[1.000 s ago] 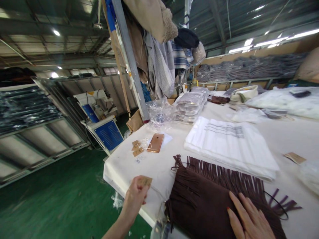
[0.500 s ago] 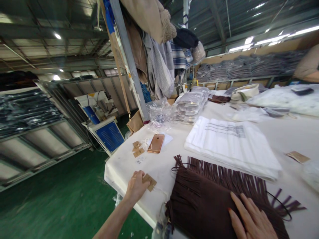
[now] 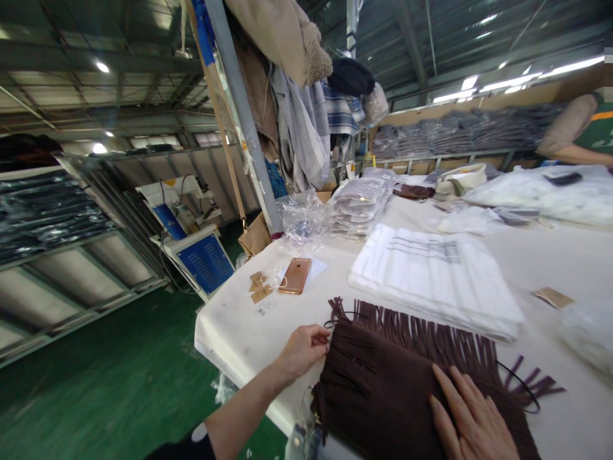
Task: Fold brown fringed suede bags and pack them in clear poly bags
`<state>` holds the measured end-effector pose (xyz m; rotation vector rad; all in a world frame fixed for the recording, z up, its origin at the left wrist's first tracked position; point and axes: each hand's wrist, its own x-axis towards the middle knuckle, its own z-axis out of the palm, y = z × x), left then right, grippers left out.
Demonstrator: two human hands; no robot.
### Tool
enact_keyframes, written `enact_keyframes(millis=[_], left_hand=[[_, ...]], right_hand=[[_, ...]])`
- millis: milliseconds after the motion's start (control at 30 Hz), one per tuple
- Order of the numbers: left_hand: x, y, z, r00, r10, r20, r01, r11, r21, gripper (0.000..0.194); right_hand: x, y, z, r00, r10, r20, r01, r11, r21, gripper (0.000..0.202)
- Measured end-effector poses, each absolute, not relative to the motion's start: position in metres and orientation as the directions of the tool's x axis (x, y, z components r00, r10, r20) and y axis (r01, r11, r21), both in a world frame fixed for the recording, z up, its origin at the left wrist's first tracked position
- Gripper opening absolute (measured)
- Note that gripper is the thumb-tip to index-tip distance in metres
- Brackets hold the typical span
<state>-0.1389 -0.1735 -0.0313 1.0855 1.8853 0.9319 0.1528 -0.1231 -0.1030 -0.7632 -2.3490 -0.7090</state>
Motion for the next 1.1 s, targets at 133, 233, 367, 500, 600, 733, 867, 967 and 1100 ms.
enact_keyframes(millis=[133,233,367,500,600,733,867,967,1100], left_hand=[[-0.144,-0.184,-0.029,-0.385,0.844,-0.373,0.115,0.445,0.888,0.018],[-0.132,-0.186,-0.028,-0.219,0.842,-0.493,-0.066,0.491,0.869,0.036],[-0.111,-0.173,-0.029,0.006,0.840,-0.543,-0.232,0.529,0.816,0.053],[-0.107,-0.170,-0.028,0.074,0.843,-0.533,-0.279,0.530,0.800,0.060],[-0.115,-0.193,-0.022,-0.238,0.907,-0.348,0.050,0.369,0.928,0.051],[-0.113,-0.232,-0.025,-0.268,0.963,0.033,0.630,0.149,0.762,0.060],[-0.089,-0.237,-0.047,-0.169,0.968,0.184,0.833,0.040,0.551,0.054],[-0.073,-0.225,-0.062,-0.190,0.948,0.255,0.910,0.072,0.408,0.037],[-0.064,-0.210,-0.063,-0.171,0.947,0.273,0.941,0.075,0.331,0.035]], right_hand=[[0.151,-0.123,-0.094,-0.677,0.254,0.690,0.627,0.691,0.361,0.032],[0.149,-0.125,-0.088,-0.688,0.263,0.677,0.622,0.694,0.362,0.031],[0.149,-0.128,-0.089,-0.680,0.290,0.674,0.642,0.678,0.356,0.030],[0.149,-0.130,-0.093,-0.664,0.341,0.666,0.671,0.664,0.330,0.030],[0.148,-0.129,-0.093,-0.661,0.333,0.673,0.665,0.675,0.319,0.030],[0.148,-0.129,-0.091,-0.671,0.304,0.676,0.643,0.691,0.328,0.032],[0.148,-0.128,-0.092,-0.679,0.296,0.672,0.637,0.693,0.338,0.033],[0.148,-0.128,-0.092,-0.674,0.295,0.678,0.641,0.689,0.337,0.033],[0.147,-0.128,-0.091,-0.661,0.290,0.692,0.640,0.699,0.319,0.033]])
